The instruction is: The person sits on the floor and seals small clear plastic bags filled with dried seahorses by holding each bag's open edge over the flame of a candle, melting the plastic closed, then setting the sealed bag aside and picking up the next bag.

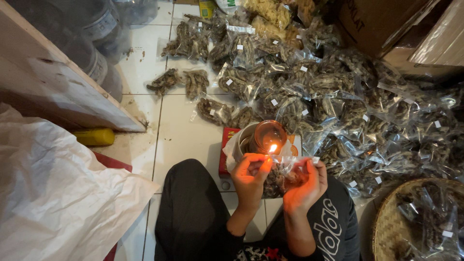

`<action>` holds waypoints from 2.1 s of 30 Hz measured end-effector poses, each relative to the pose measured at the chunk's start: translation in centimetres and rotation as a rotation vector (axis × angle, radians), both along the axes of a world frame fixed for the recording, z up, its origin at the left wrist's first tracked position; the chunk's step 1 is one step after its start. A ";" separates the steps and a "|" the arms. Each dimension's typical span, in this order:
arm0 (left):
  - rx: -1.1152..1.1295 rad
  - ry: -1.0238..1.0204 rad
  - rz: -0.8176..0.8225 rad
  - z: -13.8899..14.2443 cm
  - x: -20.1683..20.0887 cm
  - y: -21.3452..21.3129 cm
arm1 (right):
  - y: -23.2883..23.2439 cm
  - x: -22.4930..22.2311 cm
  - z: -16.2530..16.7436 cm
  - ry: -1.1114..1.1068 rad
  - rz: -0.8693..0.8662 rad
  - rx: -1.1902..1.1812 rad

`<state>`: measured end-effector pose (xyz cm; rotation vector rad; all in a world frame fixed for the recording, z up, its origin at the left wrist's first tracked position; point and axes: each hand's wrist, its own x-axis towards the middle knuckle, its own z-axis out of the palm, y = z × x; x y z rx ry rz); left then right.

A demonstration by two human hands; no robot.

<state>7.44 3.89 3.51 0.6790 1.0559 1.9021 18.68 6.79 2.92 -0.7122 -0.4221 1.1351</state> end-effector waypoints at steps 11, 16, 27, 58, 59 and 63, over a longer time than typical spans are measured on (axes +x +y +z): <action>0.021 -0.036 -0.044 1.0 0.0 -0.2 | 0.2 0.1 -0.4 -0.055 -0.046 0.015; 0.017 -0.047 -0.034 0.8 0.1 -0.2 | 0.3 0.0 -0.6 -0.074 -0.055 0.043; -0.003 -0.031 -0.024 0.3 0.2 0.0 | 0.1 -0.1 -0.6 -0.108 -0.060 0.009; 0.034 0.243 -0.213 0.6 0.6 -4.0 | -3.2 13.1 5.6 -1.496 0.595 0.032; 0.067 0.279 -0.222 1.1 0.5 -4.1 | -3.4 13.8 5.5 -1.475 0.623 -0.034; 0.100 0.310 -0.199 2.5 0.0 -3.9 | -0.8 17.0 5.6 -1.155 0.627 -0.320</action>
